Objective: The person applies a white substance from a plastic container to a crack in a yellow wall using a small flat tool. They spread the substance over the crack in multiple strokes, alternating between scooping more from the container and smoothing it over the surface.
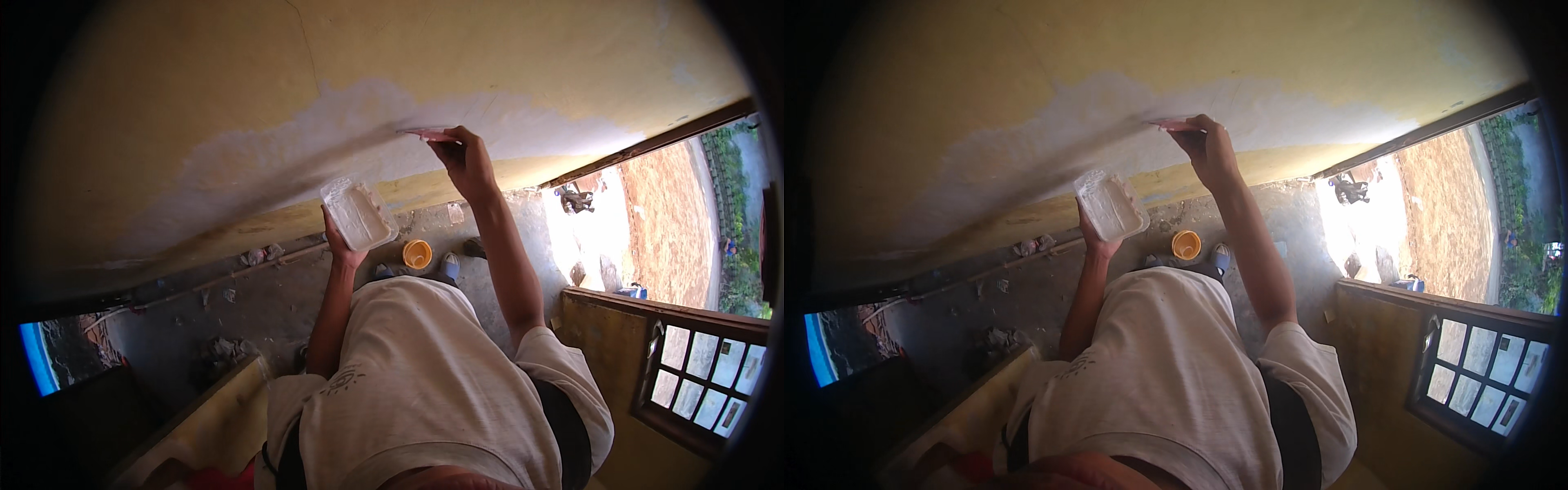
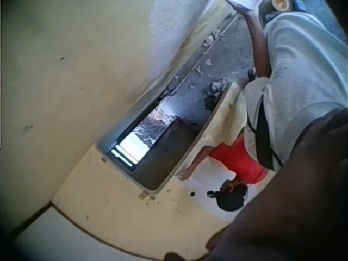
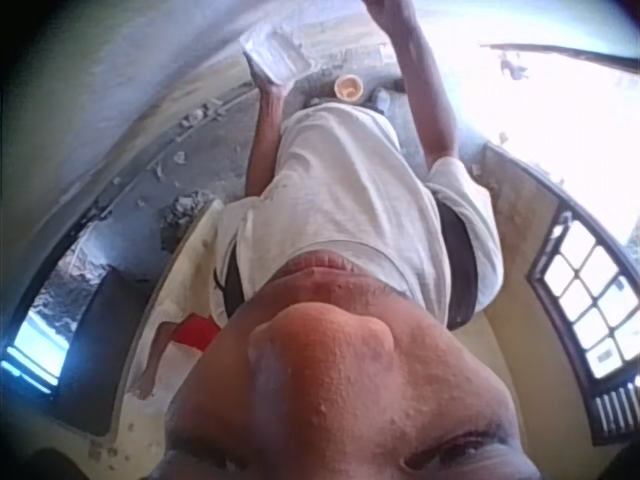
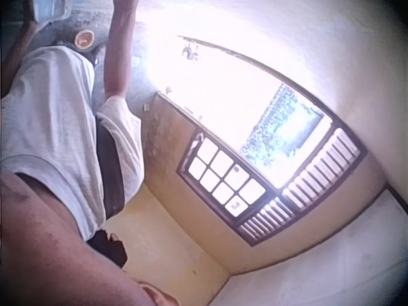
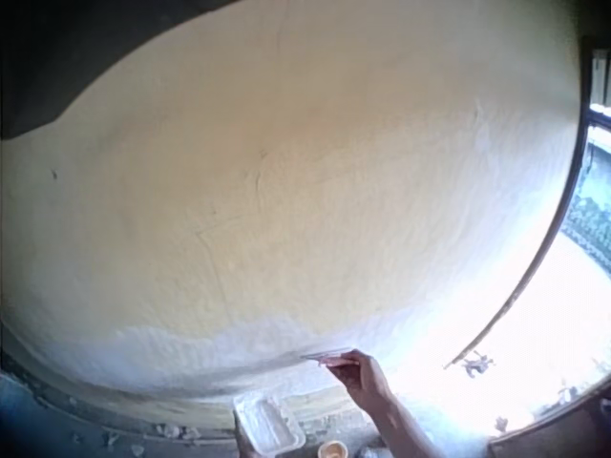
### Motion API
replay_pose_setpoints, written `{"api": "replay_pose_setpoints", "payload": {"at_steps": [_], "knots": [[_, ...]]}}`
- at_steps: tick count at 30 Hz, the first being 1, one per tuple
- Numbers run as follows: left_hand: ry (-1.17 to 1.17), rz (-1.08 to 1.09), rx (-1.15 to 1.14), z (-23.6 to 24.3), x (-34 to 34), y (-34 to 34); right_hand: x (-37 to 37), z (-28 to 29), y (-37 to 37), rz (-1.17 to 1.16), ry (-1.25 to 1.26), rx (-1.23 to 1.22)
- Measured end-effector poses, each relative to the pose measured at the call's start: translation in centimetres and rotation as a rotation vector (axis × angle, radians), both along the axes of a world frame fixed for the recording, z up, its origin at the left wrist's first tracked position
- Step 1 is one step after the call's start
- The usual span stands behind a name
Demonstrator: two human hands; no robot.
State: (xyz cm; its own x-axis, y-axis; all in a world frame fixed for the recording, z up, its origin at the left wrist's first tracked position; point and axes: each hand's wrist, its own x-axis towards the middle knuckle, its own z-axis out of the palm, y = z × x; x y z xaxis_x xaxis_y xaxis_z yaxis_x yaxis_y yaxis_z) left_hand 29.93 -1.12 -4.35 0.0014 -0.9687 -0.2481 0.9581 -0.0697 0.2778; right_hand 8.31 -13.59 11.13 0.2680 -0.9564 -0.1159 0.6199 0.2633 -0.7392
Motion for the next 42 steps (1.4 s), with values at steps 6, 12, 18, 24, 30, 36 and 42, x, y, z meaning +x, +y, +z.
{"api": "replay_pose_setpoints", "payload": {"at_steps": [6,12,18,24,30,36,42], "knots": [[0.018,-0.014,0.001,-0.3,-0.3,0.3,-2.3,12.0,0.1,-0.075,-0.220,-0.172],[0.011,-0.008,0.037,-0.3,-0.4,0.3,-4.6,9.9,2.5,-0.319,-0.047,-0.282],[0.019,-0.084,-0.083,-1.0,-0.4,0.6,-6.3,-8.1,2.4,-0.123,0.077,0.095],[0.006,-0.027,-0.011,-0.4,-1.9,-0.2,-6.4,-12.8,-0.7,-0.042,0.067,0.142],[0.038,-0.044,-0.026,-0.6,-4.3,-1.5,-7.3,-3.3,-2.1,-0.052,0.067,0.060],[-0.016,-0.012,0.024,0.5,-8.2,-2.0,-11.0,8.0,-3.9,-0.016,-0.265,0.017],[-0.012,0.044,0.022,0.0,-10.2,-2.2,-15.4,11.9,-3.0,0.206,-0.815,-0.155]]}}
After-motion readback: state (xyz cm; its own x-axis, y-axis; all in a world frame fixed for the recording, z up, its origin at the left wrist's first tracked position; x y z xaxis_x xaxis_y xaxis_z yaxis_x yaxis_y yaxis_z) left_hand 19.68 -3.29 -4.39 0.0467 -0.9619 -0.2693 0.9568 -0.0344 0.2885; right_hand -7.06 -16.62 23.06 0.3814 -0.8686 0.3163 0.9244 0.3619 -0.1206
